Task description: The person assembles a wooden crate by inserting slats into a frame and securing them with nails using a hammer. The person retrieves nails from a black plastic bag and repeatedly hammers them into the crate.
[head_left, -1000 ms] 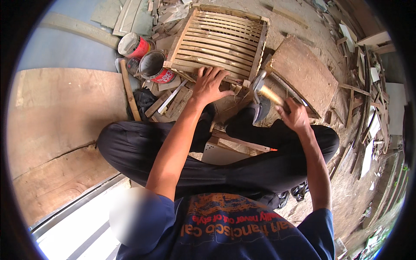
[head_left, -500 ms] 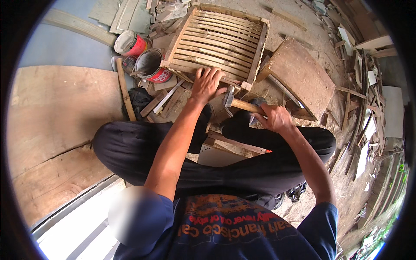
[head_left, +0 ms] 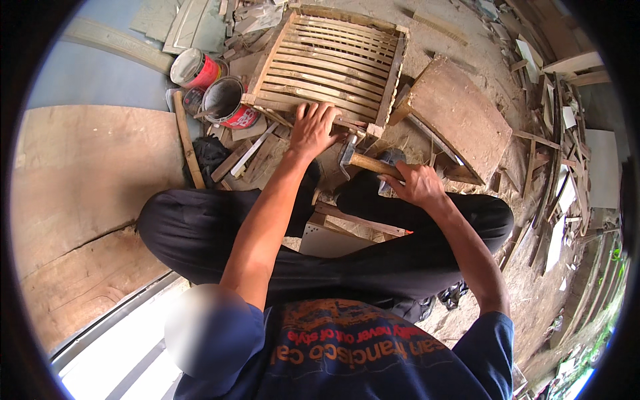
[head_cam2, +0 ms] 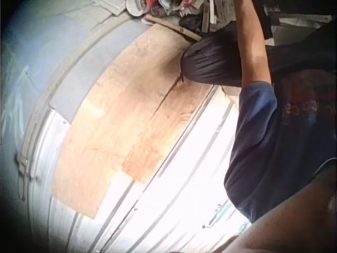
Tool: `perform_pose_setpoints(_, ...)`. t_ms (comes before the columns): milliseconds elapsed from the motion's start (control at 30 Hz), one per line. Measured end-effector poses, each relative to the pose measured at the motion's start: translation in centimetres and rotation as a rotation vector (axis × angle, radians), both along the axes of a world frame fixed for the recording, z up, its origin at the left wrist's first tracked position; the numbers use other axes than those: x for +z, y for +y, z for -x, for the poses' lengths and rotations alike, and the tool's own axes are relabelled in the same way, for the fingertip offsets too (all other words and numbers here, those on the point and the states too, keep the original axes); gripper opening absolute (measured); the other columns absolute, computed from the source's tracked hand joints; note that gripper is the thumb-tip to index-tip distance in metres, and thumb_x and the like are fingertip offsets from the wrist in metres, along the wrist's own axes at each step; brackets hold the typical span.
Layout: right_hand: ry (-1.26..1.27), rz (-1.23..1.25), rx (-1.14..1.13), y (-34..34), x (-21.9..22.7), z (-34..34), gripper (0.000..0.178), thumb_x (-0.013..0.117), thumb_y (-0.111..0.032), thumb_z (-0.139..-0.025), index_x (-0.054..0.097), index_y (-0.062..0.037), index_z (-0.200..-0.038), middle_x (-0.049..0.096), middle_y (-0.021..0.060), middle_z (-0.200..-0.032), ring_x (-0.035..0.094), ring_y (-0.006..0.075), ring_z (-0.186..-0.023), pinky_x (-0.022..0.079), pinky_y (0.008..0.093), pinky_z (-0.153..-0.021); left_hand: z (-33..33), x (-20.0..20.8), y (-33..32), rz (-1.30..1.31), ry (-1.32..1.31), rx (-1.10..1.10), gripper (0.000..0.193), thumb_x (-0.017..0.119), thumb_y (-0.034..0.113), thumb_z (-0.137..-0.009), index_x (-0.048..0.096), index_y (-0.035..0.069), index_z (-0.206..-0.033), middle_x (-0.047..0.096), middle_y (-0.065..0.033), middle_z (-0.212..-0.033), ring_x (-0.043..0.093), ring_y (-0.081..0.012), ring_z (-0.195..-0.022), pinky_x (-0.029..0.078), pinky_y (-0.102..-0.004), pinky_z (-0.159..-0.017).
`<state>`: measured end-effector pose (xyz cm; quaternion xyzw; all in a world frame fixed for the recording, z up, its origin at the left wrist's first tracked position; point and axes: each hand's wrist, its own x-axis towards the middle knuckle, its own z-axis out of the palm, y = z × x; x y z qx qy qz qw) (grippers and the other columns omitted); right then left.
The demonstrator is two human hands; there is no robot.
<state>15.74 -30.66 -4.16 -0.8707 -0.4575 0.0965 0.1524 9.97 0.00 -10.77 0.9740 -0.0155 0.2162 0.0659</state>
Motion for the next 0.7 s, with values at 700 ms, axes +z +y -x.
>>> perform_pose_setpoints(700, 0.02, 0.022, 0.224, 0.0, 1.2, -1.5, 0.05, 0.065, -0.06, -0.091, 0.068, -0.0095, -0.09, 0.071, 0.0122, -0.072, 0.071, 0.035, -0.066, 0.058, 0.0441, -0.058, 0.3, 1.6, -1.0, 0.073, 0.09, 0.044, 0.066, 0.084, 0.056, -0.072, 0.059, 0.016, -0.117, 0.059, -0.0012, -0.113, 0.056, -0.0218, -0.112, 0.035, -0.0473, -0.106)
